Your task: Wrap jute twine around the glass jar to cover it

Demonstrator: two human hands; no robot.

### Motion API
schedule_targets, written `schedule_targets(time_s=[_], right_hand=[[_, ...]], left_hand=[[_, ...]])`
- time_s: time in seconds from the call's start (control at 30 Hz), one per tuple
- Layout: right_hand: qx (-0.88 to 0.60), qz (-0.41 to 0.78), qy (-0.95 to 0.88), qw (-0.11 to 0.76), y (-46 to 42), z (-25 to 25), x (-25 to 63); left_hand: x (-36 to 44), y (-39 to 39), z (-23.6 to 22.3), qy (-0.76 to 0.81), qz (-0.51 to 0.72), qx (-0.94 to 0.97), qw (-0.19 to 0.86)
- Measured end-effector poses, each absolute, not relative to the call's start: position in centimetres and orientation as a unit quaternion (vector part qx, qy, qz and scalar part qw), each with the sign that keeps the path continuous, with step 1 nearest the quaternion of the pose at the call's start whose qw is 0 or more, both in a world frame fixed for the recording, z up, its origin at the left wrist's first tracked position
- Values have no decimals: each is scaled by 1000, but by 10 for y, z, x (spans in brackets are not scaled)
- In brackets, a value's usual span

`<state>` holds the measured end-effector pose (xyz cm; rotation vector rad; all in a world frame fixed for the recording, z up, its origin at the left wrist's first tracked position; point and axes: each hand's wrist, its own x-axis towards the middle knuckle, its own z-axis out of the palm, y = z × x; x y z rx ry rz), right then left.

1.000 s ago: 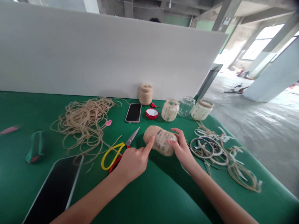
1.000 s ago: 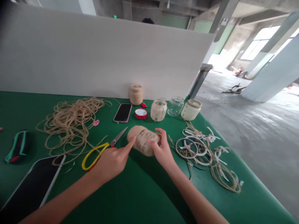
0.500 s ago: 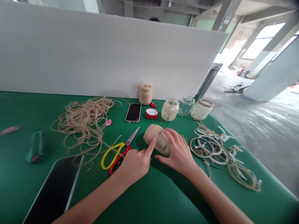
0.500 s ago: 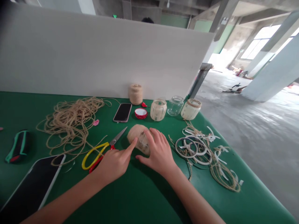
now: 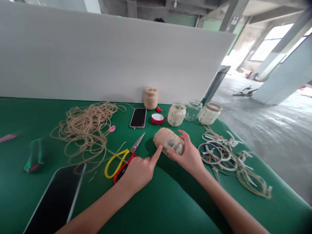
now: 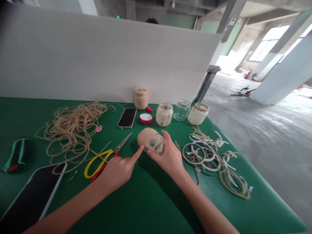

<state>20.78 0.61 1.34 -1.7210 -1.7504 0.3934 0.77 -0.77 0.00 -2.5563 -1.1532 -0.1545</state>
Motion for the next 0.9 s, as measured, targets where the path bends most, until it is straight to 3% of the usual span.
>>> schedule_targets(time_s=[0.17, 0.4, 0.6, 0.77, 0.9], right_hand=[[-650, 212, -644, 343, 6, 12, 208], [-653, 208, -645, 340, 6, 12, 207], [-647, 202, -649, 345, 6, 14, 207], [-633, 287, -623, 359, 8, 12, 207], [-640, 284, -634, 327, 6, 12, 208]], left_hand=[[7, -7, 0, -411, -66, -891, 178], [2, -3, 4, -395, -124, -893, 178], [5, -3, 2, -390, -108, -894, 192], [5, -5, -1, -396, -98, -890, 202], [4, -5, -2, -400, -97, -889, 203]])
